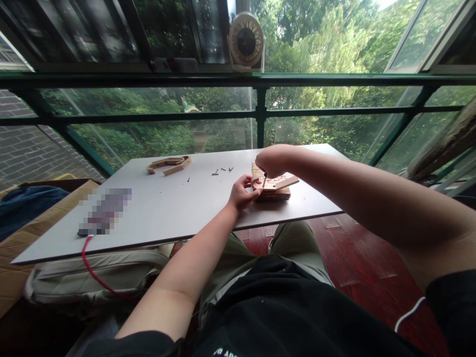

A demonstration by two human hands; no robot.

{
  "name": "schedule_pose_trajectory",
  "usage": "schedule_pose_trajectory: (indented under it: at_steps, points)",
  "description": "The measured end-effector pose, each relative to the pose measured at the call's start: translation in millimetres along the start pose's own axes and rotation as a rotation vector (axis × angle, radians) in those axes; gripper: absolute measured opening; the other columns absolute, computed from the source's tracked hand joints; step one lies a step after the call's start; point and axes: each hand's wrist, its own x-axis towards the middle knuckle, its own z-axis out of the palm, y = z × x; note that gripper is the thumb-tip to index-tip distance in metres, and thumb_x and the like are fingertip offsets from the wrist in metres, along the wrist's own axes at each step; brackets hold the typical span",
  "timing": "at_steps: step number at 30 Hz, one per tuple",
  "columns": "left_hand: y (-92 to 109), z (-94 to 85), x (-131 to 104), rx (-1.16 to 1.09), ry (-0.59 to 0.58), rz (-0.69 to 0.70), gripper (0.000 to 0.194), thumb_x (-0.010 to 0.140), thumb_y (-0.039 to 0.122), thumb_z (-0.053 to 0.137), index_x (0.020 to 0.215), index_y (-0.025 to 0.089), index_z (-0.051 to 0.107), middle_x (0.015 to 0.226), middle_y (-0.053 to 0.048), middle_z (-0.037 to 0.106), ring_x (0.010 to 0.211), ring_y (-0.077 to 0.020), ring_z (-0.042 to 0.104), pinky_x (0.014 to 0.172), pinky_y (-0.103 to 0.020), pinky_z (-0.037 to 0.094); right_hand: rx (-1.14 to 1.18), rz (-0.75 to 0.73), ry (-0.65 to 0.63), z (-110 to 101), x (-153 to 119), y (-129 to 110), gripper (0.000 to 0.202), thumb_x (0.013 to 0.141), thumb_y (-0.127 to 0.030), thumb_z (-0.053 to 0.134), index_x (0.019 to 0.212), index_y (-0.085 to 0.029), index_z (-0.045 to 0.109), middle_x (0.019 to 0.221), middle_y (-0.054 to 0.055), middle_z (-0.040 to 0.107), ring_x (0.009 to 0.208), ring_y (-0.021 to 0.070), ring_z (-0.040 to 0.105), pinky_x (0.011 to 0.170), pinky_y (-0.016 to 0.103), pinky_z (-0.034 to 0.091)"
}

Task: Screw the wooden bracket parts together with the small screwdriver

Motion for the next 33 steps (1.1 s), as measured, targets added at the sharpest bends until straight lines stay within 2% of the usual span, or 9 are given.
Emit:
schedule_pose_trajectory:
  at_steps: [5,11,18,25,33]
  points:
    - [1.7,-0.6,-0.4,-0.025,0.015,0.008,0.032,0.071,0.03,0.079,0.097,0.018,0.064,0.1,-0.008,0.077,0.092,-0.0213,0.074,0.091,-0.04,0.059,0.002,0.014,0.033,0.8,-0.4,-0.4,0.026,0.076,-0.015,0.071,0.099,-0.006,0.077,0.089,0.013,0.074,0.078,0.0207,0.062,0.069,0.034,0.043]
    - [3.1,-1.0,-0.9,-0.053,0.016,0.015,0.033,0.071,0.03,0.08,0.097,0.017,0.066,0.1,-0.009,0.077,0.093,-0.0216,0.074,0.092,-0.04,0.059,-0.008,0.018,0.039,-0.2,-3.1,-1.6,0.022,0.077,-0.017,0.072,0.095,-0.007,0.077,0.085,0.012,0.073,0.076,0.021,0.063,0.067,0.034,0.044]
    - [1.8,-0.8,-0.1,-0.06,0.018,0.003,0.035,0.071,0.032,0.081,0.098,0.017,0.066,0.101,-0.009,0.077,0.094,-0.0225,0.074,0.092,-0.04,0.058,0.045,0.018,0.042,0.5,-2.7,-1.0,0.025,0.079,-0.016,0.071,0.099,-0.004,0.077,0.089,0.015,0.072,0.085,0.0262,0.066,0.075,0.038,0.046]
    - [0.3,-0.4,0.7,-0.03,0.014,0.002,0.034,0.072,0.032,0.08,0.099,0.017,0.066,0.102,-0.008,0.077,0.093,-0.0212,0.073,0.09,-0.038,0.058,-0.031,0.007,0.052,-0.3,-1.4,-1.4,0.022,0.077,-0.019,0.071,0.094,-0.005,0.075,0.08,0.01,0.071,0.072,0.0198,0.064,0.066,0.032,0.045]
    - [0.0,-0.8,0.9,-0.062,-0.002,0.003,0.034,0.072,0.032,0.081,0.099,0.018,0.065,0.101,-0.008,0.077,0.095,-0.0231,0.074,0.091,-0.04,0.058,-0.026,0.021,0.041,-1.8,-4.3,-3.7,0.026,0.079,-0.018,0.071,0.099,-0.004,0.076,0.083,0.013,0.071,0.075,0.0206,0.063,0.067,0.034,0.046]
